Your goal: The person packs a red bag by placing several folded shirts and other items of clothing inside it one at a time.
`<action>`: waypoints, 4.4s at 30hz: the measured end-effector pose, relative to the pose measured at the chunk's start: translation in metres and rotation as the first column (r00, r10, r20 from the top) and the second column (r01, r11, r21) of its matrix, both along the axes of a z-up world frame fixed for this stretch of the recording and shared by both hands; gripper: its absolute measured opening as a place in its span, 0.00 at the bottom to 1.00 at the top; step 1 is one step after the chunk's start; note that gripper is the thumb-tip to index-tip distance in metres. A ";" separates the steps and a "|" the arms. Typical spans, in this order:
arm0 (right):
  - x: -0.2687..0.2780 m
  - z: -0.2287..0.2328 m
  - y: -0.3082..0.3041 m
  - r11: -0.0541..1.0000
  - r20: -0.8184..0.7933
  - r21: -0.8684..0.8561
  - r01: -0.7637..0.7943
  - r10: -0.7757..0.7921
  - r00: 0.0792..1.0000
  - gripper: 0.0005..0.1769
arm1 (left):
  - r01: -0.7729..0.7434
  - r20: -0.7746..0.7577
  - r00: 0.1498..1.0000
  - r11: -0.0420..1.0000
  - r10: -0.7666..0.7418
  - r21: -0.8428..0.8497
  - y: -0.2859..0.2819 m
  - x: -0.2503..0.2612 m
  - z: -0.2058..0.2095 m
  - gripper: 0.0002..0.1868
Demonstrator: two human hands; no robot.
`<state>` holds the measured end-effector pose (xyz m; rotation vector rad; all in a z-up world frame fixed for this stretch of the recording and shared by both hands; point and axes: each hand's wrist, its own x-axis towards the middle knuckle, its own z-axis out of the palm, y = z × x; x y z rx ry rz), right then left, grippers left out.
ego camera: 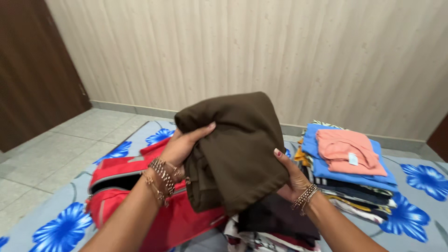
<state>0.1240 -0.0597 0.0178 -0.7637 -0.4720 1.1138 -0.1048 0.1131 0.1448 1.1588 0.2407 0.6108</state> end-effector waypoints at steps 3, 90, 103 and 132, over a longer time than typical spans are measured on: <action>-0.020 0.019 0.016 1.000 0.061 -0.023 -0.019 0.020 0.998 0.38 | -0.027 -0.117 0.993 0.985 0.008 -0.168 0.023 -0.029 -0.019 0.24; -0.056 0.035 0.145 0.945 0.686 -0.213 0.247 0.325 -0.651 0.31 | 0.606 -0.713 0.414 0.414 0.565 0.679 0.102 -0.025 -0.071 0.34; -0.079 0.000 0.138 0.977 0.416 -0.155 0.150 0.202 -0.886 0.18 | 0.827 -0.890 0.258 0.391 0.376 0.404 0.126 -0.005 -0.168 0.40; -0.053 0.020 0.087 0.985 0.660 0.155 0.080 -0.043 -0.750 0.37 | 0.757 -0.649 -0.008 0.428 0.761 0.493 0.108 0.051 -0.108 0.31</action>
